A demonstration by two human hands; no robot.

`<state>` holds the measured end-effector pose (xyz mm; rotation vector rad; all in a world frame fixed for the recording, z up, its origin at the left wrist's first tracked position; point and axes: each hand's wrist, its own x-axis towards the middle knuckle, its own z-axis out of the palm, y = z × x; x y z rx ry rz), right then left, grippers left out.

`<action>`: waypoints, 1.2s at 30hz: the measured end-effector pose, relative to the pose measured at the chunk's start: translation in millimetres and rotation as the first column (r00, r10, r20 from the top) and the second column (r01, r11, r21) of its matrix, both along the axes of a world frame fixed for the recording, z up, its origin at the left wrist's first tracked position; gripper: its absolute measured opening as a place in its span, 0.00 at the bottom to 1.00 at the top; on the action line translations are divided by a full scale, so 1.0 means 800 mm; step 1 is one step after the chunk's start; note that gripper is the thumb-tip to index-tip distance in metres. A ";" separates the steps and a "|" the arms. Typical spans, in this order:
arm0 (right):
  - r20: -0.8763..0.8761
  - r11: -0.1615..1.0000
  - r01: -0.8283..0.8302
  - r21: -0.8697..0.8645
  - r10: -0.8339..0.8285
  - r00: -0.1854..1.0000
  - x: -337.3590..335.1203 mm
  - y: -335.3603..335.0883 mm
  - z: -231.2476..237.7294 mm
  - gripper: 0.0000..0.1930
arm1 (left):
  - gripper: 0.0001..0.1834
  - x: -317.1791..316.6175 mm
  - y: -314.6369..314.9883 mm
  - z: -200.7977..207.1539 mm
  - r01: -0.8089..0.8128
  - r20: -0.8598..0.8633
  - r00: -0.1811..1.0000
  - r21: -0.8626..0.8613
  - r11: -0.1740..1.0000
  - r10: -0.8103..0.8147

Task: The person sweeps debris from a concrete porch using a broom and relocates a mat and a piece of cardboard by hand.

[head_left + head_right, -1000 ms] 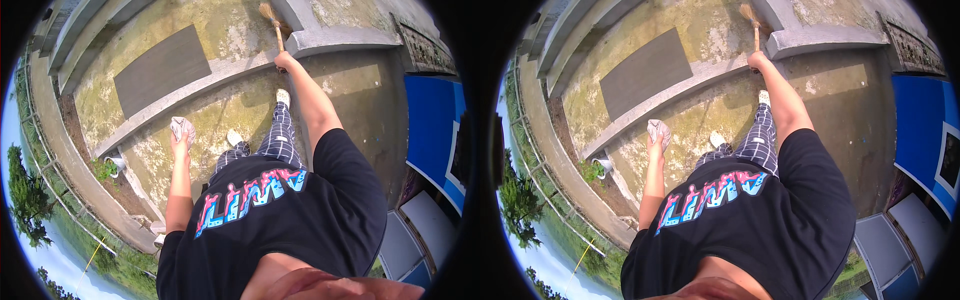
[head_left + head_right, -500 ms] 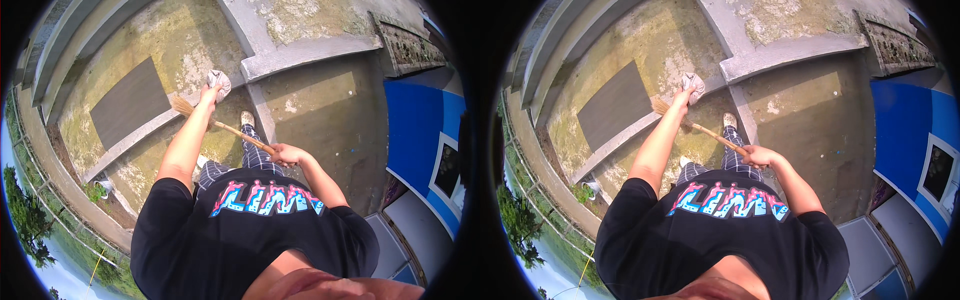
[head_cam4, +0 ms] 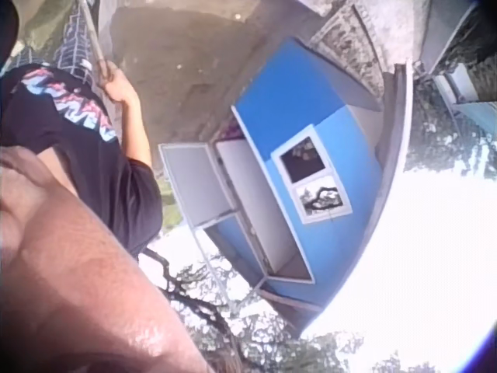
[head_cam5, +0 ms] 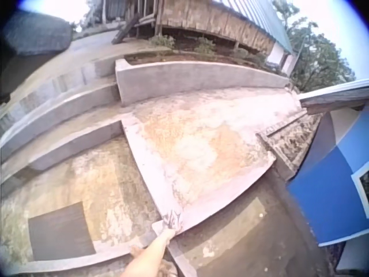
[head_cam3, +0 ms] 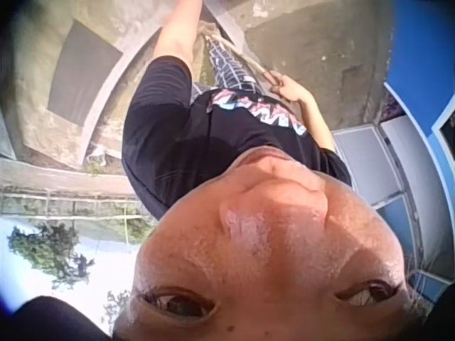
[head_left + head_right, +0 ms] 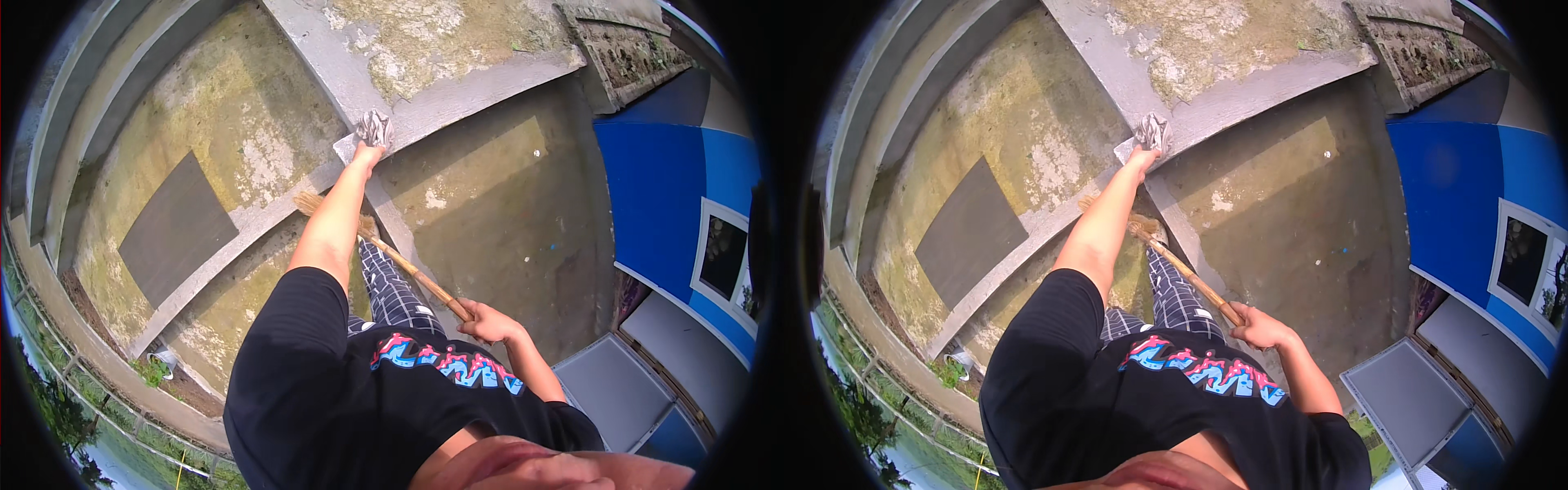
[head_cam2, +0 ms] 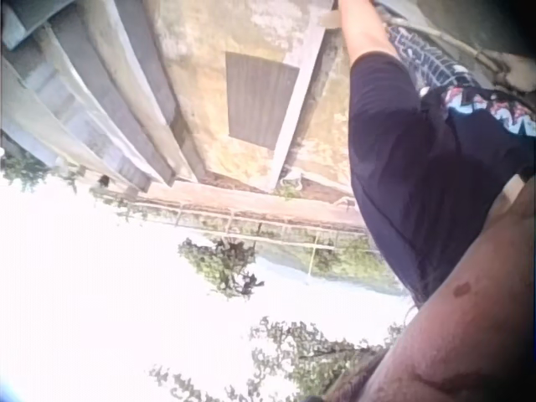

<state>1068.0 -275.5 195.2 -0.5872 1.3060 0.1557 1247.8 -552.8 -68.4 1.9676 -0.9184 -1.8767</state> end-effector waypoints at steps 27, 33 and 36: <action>-0.547 0.755 0.068 -0.652 -0.531 0.647 -0.177 -0.283 -0.110 0.19 | 0.22 0.305 0.351 0.263 -0.079 0.278 0.922 -0.548 0.833 0.271; 0.033 0.734 0.463 -0.497 -0.517 0.855 -0.077 -0.172 0.065 0.26 | 0.22 0.305 0.326 0.252 -0.021 0.281 0.939 -0.526 0.850 0.197; 0.214 0.684 0.596 -0.420 -0.564 0.798 -0.085 -0.170 0.118 0.25 | 0.22 0.297 0.297 0.269 0.046 0.280 0.950 -0.566 0.823 0.139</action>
